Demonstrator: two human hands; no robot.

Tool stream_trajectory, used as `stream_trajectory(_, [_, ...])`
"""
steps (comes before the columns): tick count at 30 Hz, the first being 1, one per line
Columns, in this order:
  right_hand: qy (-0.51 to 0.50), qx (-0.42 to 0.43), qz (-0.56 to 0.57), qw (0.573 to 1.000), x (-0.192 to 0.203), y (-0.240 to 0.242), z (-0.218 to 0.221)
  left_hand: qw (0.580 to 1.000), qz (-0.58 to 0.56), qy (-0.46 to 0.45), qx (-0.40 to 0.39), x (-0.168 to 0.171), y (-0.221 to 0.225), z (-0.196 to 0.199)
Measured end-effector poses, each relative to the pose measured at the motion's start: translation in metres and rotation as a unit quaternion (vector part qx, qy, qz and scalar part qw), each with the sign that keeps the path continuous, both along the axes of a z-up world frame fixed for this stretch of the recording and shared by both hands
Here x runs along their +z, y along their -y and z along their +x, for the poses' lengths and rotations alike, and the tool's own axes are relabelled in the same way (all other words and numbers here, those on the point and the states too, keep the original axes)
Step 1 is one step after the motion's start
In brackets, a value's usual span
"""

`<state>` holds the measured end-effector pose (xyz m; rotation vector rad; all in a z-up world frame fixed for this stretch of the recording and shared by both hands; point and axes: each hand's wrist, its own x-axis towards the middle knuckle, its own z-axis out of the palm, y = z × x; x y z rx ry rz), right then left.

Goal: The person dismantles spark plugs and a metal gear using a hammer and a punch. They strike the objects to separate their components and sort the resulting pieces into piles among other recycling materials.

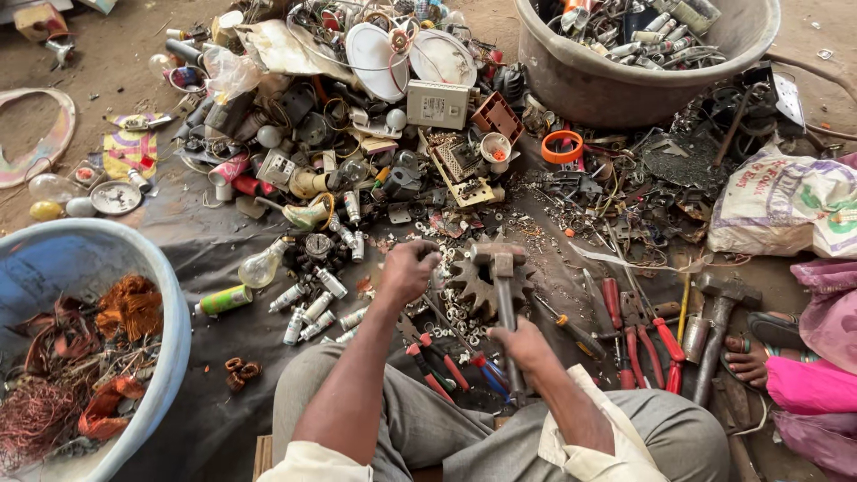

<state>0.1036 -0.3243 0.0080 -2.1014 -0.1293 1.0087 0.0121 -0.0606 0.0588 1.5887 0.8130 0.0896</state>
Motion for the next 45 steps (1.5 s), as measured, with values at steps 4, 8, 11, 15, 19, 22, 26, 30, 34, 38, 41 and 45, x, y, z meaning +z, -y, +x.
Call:
stream_trajectory(4, [-0.244, -0.108, 0.158, 0.951, 0.015, -0.004, -0.006, 0.968, -0.218, 0.054, 0.115, -0.014, 0.0, 0.015])
stream_trajectory(8, [-0.287, -0.131, 0.171, 0.933, 0.045, -0.018, -0.016, 0.945, -0.288, 0.07, 0.141, -0.042, -0.009, 0.026])
stream_trajectory(11, [-0.354, -0.208, 0.187, 0.892, 0.058, -0.027, -0.019, 0.992, -0.119, -0.03, -0.023, -0.066, 0.002, 0.027])
stream_trajectory(15, [-0.299, -0.198, 0.17, 0.918, 0.048, -0.03, -0.019, 0.962, 0.25, -0.024, -0.109, -0.081, 0.024, 0.028])
stream_trajectory(19, [-0.233, -0.168, 0.129, 0.949, 0.037, -0.029, -0.014, 0.973, 0.13, -0.147, -0.122, -0.046, 0.023, 0.026])
stream_trajectory(22, [-0.157, -0.106, 0.05, 0.981, 0.037, -0.029, -0.016, 0.983, 0.135, -0.116, -0.044, -0.034, 0.016, 0.02])
stream_trajectory(26, [-0.138, -0.037, 0.048, 0.989, 0.039, -0.033, -0.013, 0.975, 0.203, -0.046, 0.079, -0.037, 0.0, 0.019])
stream_trajectory(30, [-0.135, -0.099, 0.09, 0.982, 0.042, -0.033, -0.022, 0.996, 0.03, -0.079, 0.02, -0.04, 0.004, 0.017])
stream_trajectory(34, [0.013, -0.134, 0.141, 0.981, 0.055, -0.024, -0.018, 0.983, 0.167, -0.015, -0.078, -0.049, 0.022, 0.027])
stream_trajectory(38, [0.055, -0.019, 0.316, 0.947, 0.081, -0.011, -0.005, 0.982, 0.121, -0.092, -0.114, -0.042, 0.026, 0.032])
stream_trajectory(41, [0.03, -0.064, 0.177, 0.982, 0.074, -0.02, -0.016, 0.982, 0.091, -0.113, -0.124, -0.038, 0.026, 0.03])
stream_trajectory(45, [0.16, 0.078, -0.148, 0.973, 0.058, -0.03, -0.013, 0.976, 0.133, -0.12, -0.127, -0.04, 0.024, 0.029])
